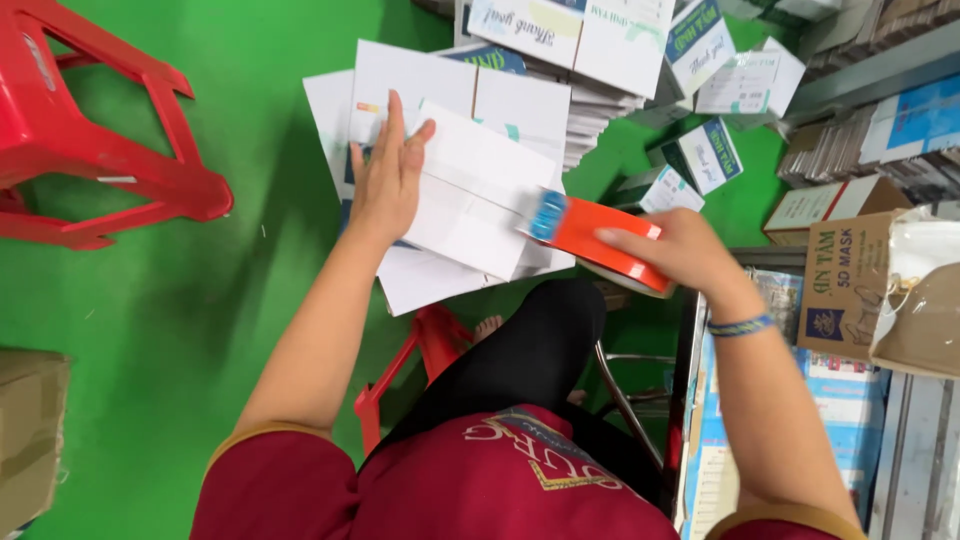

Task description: Packaging face masks into plastic bags and sealing them in cardboard boxes.

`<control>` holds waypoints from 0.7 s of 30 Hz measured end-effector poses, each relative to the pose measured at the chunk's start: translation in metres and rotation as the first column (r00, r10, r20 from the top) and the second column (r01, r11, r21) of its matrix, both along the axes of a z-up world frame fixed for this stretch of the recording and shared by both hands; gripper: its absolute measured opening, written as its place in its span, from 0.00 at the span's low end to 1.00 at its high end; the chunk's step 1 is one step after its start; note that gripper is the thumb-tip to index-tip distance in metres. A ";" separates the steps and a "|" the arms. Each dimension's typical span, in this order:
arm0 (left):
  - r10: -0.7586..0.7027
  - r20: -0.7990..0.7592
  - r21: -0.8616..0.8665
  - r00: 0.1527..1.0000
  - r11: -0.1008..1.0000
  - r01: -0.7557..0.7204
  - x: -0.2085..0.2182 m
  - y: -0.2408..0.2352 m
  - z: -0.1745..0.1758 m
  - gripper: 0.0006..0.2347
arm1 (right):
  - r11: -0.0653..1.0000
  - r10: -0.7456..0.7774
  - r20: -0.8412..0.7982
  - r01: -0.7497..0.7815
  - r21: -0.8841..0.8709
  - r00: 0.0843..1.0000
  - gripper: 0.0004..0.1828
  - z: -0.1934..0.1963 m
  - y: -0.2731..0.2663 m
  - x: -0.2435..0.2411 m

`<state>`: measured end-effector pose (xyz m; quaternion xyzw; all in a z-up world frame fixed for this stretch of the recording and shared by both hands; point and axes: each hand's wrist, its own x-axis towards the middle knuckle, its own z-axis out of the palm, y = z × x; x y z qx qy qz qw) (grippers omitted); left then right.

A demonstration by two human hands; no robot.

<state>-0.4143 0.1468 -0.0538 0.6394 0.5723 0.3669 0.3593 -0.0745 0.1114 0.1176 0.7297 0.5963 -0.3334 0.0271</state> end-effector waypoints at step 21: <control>-0.025 -0.061 0.184 0.998 0.982 0.036 -0.006 -0.011 0.015 0.23 | 0.873 -0.265 0.055 0.216 0.437 0.963 0.34 -0.135 0.079 0.000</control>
